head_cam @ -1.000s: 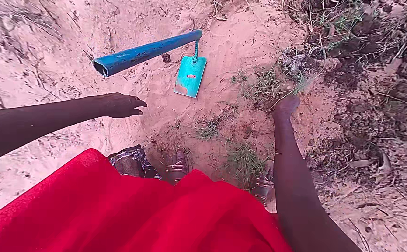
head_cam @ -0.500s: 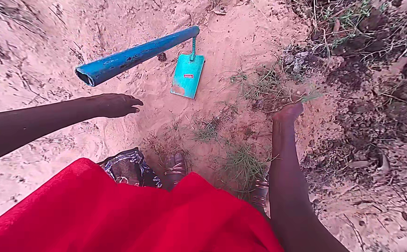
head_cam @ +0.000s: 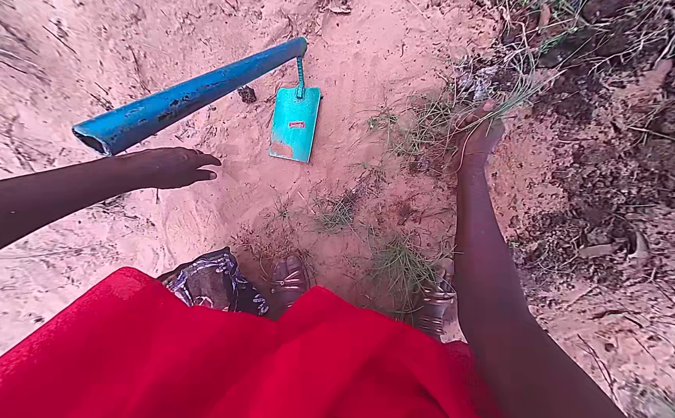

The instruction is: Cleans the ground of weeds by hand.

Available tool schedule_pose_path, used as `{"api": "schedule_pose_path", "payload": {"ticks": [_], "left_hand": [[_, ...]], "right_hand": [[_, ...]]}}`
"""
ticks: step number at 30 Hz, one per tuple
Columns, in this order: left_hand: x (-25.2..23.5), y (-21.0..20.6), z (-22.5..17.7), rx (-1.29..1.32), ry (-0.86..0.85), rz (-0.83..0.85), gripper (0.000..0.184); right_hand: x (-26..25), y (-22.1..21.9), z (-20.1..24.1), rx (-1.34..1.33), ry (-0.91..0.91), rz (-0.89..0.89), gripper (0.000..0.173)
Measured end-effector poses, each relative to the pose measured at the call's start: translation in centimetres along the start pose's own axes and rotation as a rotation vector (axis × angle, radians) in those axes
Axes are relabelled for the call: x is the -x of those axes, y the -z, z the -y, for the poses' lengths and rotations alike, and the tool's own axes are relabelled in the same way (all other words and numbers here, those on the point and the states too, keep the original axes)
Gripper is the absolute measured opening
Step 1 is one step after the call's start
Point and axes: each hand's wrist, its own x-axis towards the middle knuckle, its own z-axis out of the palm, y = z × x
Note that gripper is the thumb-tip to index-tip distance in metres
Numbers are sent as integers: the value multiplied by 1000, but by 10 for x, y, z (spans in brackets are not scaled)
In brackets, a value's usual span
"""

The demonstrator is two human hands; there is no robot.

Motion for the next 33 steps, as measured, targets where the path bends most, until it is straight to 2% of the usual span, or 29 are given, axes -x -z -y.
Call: {"api": "schedule_pose_path", "payload": {"ticks": [2,4,6,10,14,16,21,24,29,33], "left_hand": [[4,5,1,7,0,-43,44],[7,5,-1,2,-3,-50,43],[11,2,-5,-38,4,-28,44],[17,-4,-13,-96,18,17,44],[20,-11,-10,-42,-6,24,43],[23,-11,-7,-10,9,22,43],[26,-11,-10,-16,60,83,42],[23,-9,-17,-26,43,102,41],[16,-4,-27,-68,10,102,42],[15,0,-29,-108,-4,56,43]], "right_hand": [[-6,-9,-2,-217,-187,-81,33],[-2,-10,3,-229,-263,-148,43],[7,-5,11,-206,-279,-190,44],[17,3,15,-196,-279,-239,33],[25,7,17,-243,-235,-305,16],[28,10,19,-237,-199,-292,14],[35,14,18,19,-122,-198,11],[40,20,24,195,-106,-114,19],[42,29,28,309,-56,-29,20],[42,33,28,410,-30,15,27]]}}
